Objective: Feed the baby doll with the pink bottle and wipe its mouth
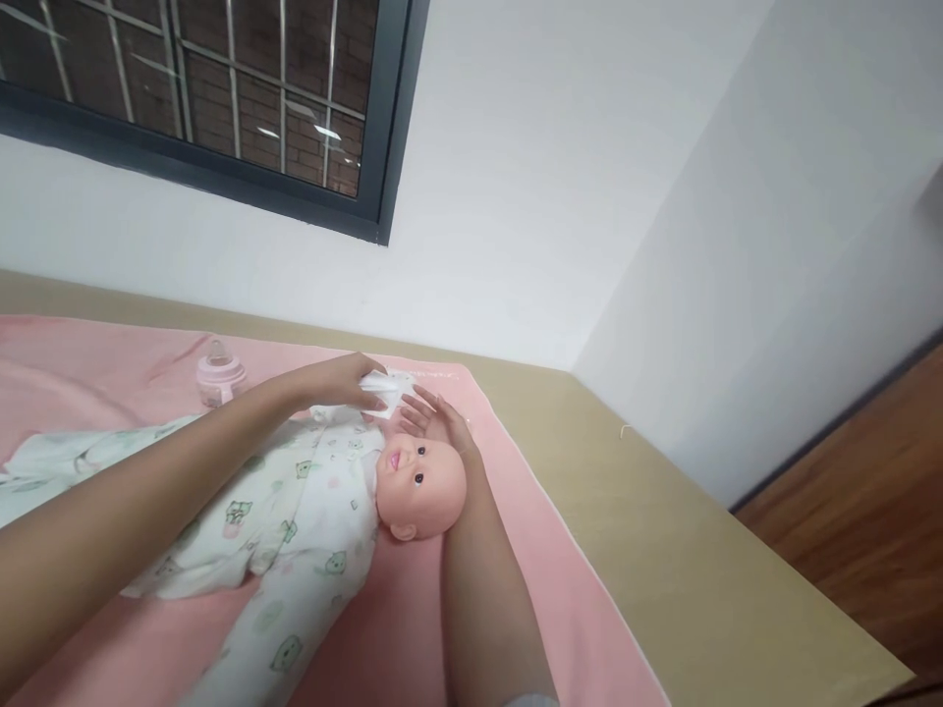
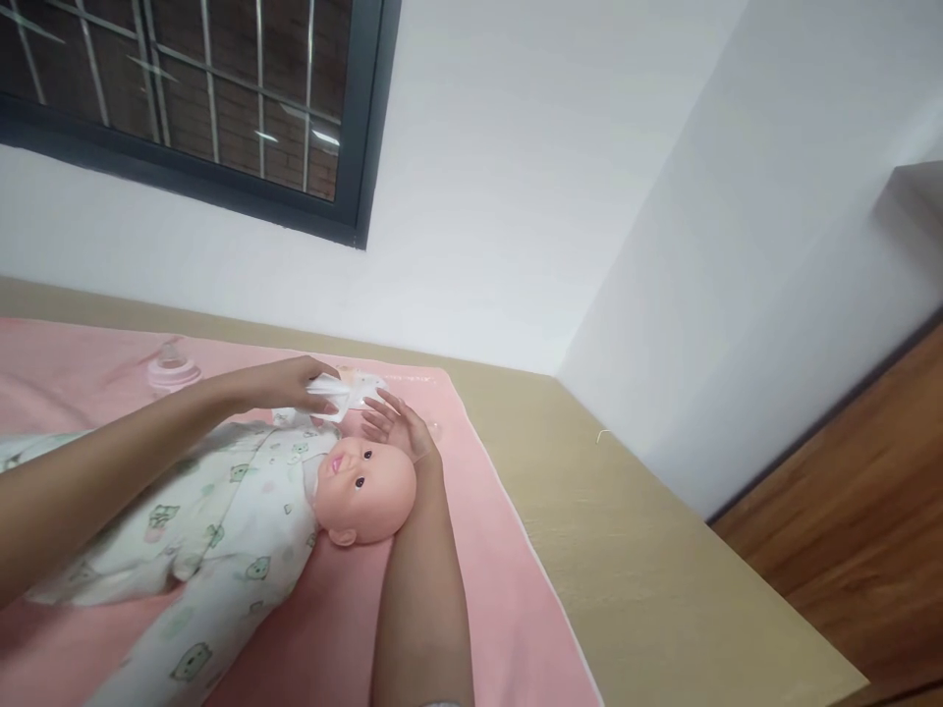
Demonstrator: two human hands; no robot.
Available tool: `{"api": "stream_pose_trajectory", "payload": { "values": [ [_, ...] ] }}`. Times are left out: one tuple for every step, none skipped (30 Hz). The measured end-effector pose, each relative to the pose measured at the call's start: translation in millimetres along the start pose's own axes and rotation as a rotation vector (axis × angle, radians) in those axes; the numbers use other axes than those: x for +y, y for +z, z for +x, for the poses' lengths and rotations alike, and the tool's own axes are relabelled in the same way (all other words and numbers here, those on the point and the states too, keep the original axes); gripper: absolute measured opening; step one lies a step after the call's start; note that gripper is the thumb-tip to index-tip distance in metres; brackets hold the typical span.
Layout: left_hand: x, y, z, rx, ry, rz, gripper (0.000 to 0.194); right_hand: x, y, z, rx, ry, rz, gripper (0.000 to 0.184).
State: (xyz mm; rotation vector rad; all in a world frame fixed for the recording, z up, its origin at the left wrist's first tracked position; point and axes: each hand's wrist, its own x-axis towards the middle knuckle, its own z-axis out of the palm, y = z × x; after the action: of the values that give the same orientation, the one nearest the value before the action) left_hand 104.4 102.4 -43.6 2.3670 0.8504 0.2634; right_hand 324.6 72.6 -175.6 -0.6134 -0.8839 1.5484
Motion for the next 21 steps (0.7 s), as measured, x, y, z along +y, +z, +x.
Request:
{"api": "stream_pose_trajectory", "payload": {
  "values": [
    [2.9, 0.6, -6.5, 0.014, 0.031, -0.015, 0.029, 0.1, -1.5, 1.6, 0.016, -0.001, 0.002, 0.038],
    [5.9, 1.7, -12.8, 0.028, 0.066, -0.022, 0.030, 0.3, -2.5, 3.0, 0.027, 0.002, 0.002, 0.039],
    [8.8, 3.1, -18.6, 0.036, 0.101, -0.020, 0.029, 0.7, -3.3, 4.2, 0.033, 0.009, 0.001, 0.039],
    [11.7, 5.0, -24.1, 0.035, 0.132, -0.022, 0.027, 1.4, -3.8, 5.0, 0.037, 0.014, 0.000, 0.040],
    [14.6, 7.2, -29.2, 0.026, 0.152, -0.025, 0.024, 2.4, -4.2, 5.7, 0.041, 0.016, -0.001, 0.041],
    [17.3, 9.6, -33.8, 0.015, 0.161, -0.029, 0.022, 3.6, -4.5, 6.1, 0.048, 0.013, -0.004, 0.041],
    [19.9, 12.1, -37.9, 0.002, 0.155, -0.035, 0.021, 5.0, -4.7, 6.4, 0.061, 0.008, -0.009, 0.041],
    [22.3, 14.7, -41.5, -0.010, 0.142, -0.042, 0.021, 6.4, -4.9, 6.6, 0.077, 0.000, -0.017, 0.042],
    [24.2, 17.2, -44.6, -0.019, 0.130, -0.049, 0.022, 7.7, -5.0, 6.7, 0.093, -0.008, -0.027, 0.042],
    [25.7, 19.7, -47.1, -0.024, 0.125, -0.056, 0.022, 8.7, -5.0, 6.9, 0.108, -0.016, -0.037, 0.043],
    [26.6, 21.9, -48.9, -0.027, 0.124, -0.059, 0.021, 9.4, -4.9, 7.0, 0.117, -0.023, -0.046, 0.044],
    [26.8, 24.0, -50.1, -0.027, 0.129, -0.053, 0.018, 9.7, -4.7, 7.0, 0.122, -0.030, -0.050, 0.044],
    [26.3, 25.8, -50.6, -0.022, 0.138, -0.041, 0.014, 9.5, -4.3, 7.1, 0.123, -0.033, -0.050, 0.044],
    [25.2, 27.5, -50.4, -0.017, 0.146, -0.027, 0.010, 8.9, -3.8, 7.0, 0.121, -0.033, -0.046, 0.044],
    [23.8, 29.0, -49.8, -0.013, 0.152, -0.018, 0.007, 8.0, -3.1, 6.9, 0.121, -0.028, -0.039, 0.044],
    [22.2, 30.4, -48.8, -0.011, 0.157, -0.014, 0.007, 6.9, -2.3, 6.6, 0.122, -0.020, -0.032, 0.043],
    [20.8, 31.7, -47.7, -0.010, 0.160, -0.014, 0.007, 5.8, -1.4, 6.2, 0.127, -0.010, -0.026, 0.043],
    [19.7, 32.9, -46.6, -0.009, 0.160, -0.014, 0.007, 4.7, -0.5, 5.8, 0.133, -0.003, -0.025, 0.042],
    [19.1, 34.0, -45.8, -0.005, 0.158, -0.008, 0.007, 3.9, 0.4, 5.3, 0.139, 0.002, -0.027, 0.042],
    [19.1, 34.9, -45.3, 0.004, 0.158, 0.005, 0.007, 3.3, 1.3, 4.8, 0.144, 0.005, -0.032, 0.041],
    [19.8, 35.7, -45.1, 0.014, 0.160, 0.019, 0.007, 3.1, 2.0, 4.3, 0.148, 0.008, -0.039, 0.041]
  ]
}}
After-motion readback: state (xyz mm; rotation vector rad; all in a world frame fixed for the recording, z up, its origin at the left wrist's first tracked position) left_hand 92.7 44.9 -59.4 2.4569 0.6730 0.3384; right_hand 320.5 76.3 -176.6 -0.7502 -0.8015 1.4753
